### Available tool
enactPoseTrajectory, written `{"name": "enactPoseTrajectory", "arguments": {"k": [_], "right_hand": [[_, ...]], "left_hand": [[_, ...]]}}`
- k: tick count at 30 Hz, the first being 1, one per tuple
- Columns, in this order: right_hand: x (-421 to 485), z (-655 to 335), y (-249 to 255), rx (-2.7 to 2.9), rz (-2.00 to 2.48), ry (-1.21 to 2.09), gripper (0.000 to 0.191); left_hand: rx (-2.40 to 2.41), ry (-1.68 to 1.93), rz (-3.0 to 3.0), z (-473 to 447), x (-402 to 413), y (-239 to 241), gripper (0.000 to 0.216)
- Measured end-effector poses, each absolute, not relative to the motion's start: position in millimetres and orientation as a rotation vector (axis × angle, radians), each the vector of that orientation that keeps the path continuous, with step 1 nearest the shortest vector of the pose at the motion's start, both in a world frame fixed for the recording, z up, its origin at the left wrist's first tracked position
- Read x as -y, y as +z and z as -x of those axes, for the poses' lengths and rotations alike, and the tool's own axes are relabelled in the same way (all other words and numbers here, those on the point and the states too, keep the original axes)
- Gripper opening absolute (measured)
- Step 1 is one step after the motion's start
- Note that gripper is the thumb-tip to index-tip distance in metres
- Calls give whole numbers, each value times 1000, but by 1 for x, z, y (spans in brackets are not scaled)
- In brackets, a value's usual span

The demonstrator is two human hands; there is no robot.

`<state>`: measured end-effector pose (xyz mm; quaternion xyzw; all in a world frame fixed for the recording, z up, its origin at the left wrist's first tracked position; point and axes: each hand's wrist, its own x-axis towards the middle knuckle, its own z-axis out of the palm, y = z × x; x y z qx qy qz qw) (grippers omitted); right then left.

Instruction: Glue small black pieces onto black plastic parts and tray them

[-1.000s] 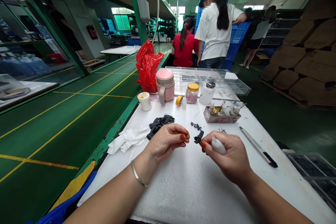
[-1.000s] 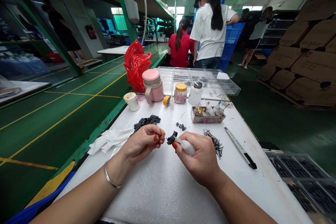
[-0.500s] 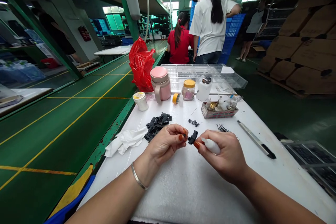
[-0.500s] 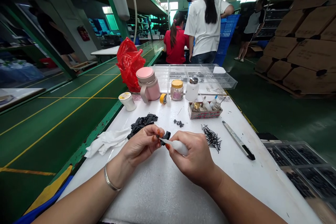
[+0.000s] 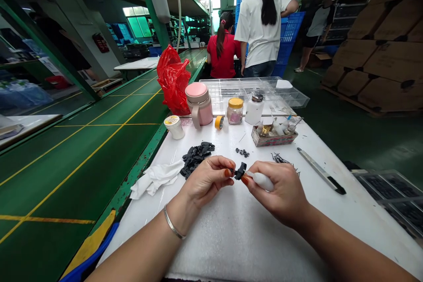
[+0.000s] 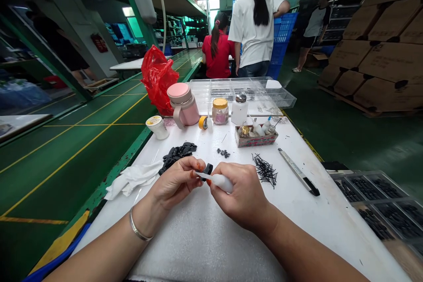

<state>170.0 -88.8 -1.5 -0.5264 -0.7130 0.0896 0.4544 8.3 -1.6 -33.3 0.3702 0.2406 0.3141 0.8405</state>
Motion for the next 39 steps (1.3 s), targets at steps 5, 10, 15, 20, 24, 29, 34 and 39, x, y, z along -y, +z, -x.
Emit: {"name": "enactPoseTrajectory", "arguments": {"k": [5, 10, 15, 20, 24, 29, 34, 39], "right_hand": [[88, -170, -2, 1768, 1303, 247, 15], [88, -171, -2, 1771, 1309, 257, 14], [88, -172, -3, 1799, 1337, 256, 14], [88, -173, -2, 1844, 1362, 254, 15], [88, -173, -2, 1871, 1379, 269, 16], [89, -174, -4, 1882, 1395, 260, 14], [88, -175, -5, 1884, 1419, 293, 14], [86, -170, -8, 1830, 1420, 378, 17]], "left_hand": [[-482, 654, -785, -9, 1, -34, 24], [-476, 652, -802, -9, 1, -33, 23], [-478, 670, -851, -8, 1, -33, 20], [-472, 697, -978, -5, -1, -31, 14], [-496, 754, -1167, -4, -4, -28, 12], [-529, 780, -1292, -2, -5, -26, 12], [-550, 799, -1343, -2, -4, -26, 13], [-524, 826, -1348, -4, -5, -29, 14]]}}
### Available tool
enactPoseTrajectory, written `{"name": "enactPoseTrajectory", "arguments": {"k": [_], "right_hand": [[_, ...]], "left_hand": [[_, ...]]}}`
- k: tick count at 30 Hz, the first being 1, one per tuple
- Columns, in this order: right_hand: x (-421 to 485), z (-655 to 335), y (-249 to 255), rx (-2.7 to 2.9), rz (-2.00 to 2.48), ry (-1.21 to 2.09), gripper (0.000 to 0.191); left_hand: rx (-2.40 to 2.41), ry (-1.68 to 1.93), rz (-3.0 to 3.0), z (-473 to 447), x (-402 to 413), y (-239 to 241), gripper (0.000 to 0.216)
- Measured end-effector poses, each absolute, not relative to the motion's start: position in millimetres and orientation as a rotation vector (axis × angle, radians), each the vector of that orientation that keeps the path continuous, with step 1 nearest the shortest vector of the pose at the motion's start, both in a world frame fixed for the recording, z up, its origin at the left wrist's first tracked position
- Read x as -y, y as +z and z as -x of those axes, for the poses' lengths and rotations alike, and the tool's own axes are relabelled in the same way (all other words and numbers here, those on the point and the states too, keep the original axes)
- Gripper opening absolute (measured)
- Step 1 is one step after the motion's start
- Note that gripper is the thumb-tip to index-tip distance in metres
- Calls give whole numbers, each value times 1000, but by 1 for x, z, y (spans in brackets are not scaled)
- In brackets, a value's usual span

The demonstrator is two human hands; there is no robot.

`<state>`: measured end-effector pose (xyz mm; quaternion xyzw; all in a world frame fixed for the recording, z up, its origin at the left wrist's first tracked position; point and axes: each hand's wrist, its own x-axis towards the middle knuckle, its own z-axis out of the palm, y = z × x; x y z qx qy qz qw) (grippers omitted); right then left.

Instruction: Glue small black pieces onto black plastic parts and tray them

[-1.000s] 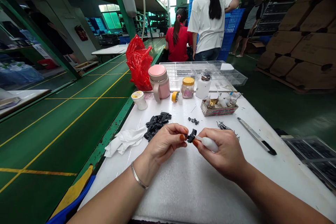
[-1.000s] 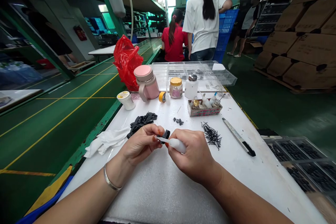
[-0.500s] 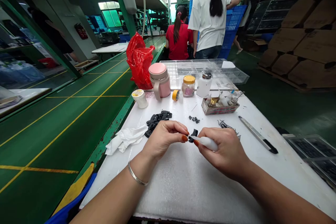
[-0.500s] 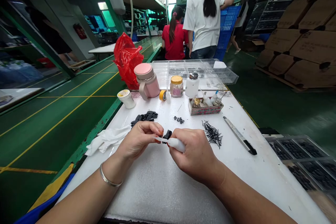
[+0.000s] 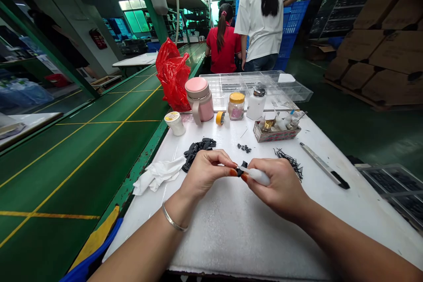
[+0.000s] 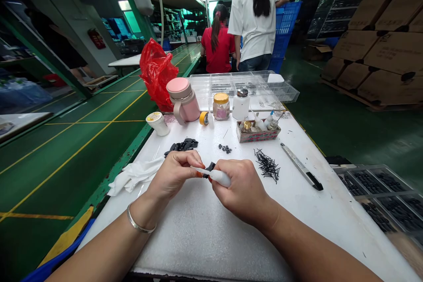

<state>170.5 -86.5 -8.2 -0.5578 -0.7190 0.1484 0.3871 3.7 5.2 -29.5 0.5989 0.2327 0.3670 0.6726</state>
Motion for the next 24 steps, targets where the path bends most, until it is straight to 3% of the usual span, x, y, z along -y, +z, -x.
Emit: {"name": "enactPoseTrajectory", "arguments": {"k": [24], "right_hand": [[83, -172, -11, 1792, 1337, 219, 12]], "left_hand": [[-590, 826, -1216, -5, -5, -31, 15]]}}
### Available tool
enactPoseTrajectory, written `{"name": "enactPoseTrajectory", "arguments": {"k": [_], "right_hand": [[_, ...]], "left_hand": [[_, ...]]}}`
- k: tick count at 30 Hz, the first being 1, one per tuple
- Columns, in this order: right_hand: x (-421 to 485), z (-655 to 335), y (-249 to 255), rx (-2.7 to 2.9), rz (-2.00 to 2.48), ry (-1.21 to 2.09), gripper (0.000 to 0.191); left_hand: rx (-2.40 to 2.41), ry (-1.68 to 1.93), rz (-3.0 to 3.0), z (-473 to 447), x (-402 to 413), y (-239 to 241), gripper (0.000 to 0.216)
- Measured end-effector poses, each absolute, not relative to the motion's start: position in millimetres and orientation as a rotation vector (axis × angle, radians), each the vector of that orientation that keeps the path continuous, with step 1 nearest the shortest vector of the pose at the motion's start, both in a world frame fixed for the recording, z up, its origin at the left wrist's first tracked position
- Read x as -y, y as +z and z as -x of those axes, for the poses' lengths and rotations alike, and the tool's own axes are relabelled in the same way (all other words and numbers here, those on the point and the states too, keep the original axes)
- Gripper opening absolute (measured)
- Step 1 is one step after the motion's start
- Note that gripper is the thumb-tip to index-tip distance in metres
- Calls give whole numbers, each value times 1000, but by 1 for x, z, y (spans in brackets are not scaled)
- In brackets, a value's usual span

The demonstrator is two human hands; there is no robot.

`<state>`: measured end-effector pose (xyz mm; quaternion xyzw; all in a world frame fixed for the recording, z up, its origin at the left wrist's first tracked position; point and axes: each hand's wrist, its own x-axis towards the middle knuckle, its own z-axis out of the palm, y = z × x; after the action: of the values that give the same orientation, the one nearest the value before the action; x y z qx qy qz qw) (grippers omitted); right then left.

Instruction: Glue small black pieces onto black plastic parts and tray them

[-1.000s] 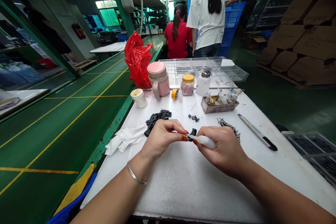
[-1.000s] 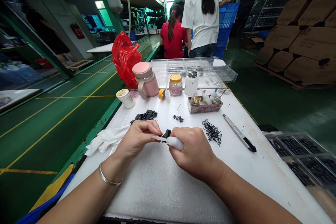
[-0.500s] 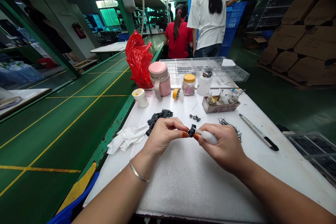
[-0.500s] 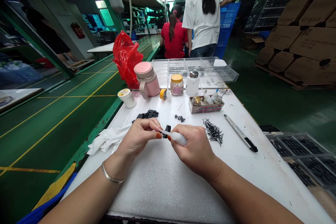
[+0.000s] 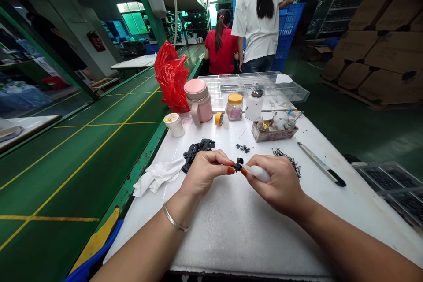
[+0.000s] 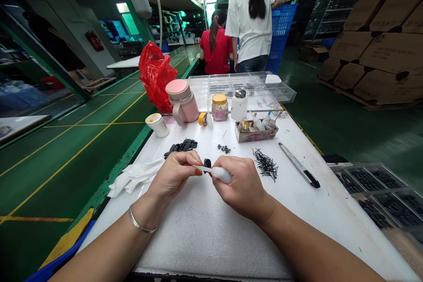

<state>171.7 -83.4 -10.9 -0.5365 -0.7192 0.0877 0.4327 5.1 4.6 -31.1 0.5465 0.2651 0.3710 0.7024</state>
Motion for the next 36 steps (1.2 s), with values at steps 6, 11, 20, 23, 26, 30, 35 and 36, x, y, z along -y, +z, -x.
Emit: {"name": "enactPoseTrajectory", "arguments": {"k": [6, 11, 20, 23, 26, 30, 35, 36], "right_hand": [[83, -171, -10, 1730, 1359, 252, 13], [82, -172, -6, 1655, 1421, 320, 18], [74, -172, -12, 1343, 1269, 893, 29], [73, -171, -12, 1308, 1200, 964, 31], [73, -170, -12, 1298, 1190, 981, 32], [74, -170, -13, 1297, 1215, 973, 33], [75, -169, -12, 1279, 1206, 966, 31], [76, -168, -11, 1272, 1199, 970, 32]], "left_hand": [[-596, 856, -1212, -8, -1, -32, 14], [-623, 851, -1183, -12, 2, -33, 13], [-613, 736, -837, -9, 1, -30, 25], [-588, 724, -824, -8, 1, -32, 25], [-593, 718, -846, -8, 2, -32, 26], [-585, 748, -902, -10, 3, -30, 25], [-564, 860, -953, -12, 5, -27, 25], [-560, 864, -959, -12, 6, -27, 25]]}}
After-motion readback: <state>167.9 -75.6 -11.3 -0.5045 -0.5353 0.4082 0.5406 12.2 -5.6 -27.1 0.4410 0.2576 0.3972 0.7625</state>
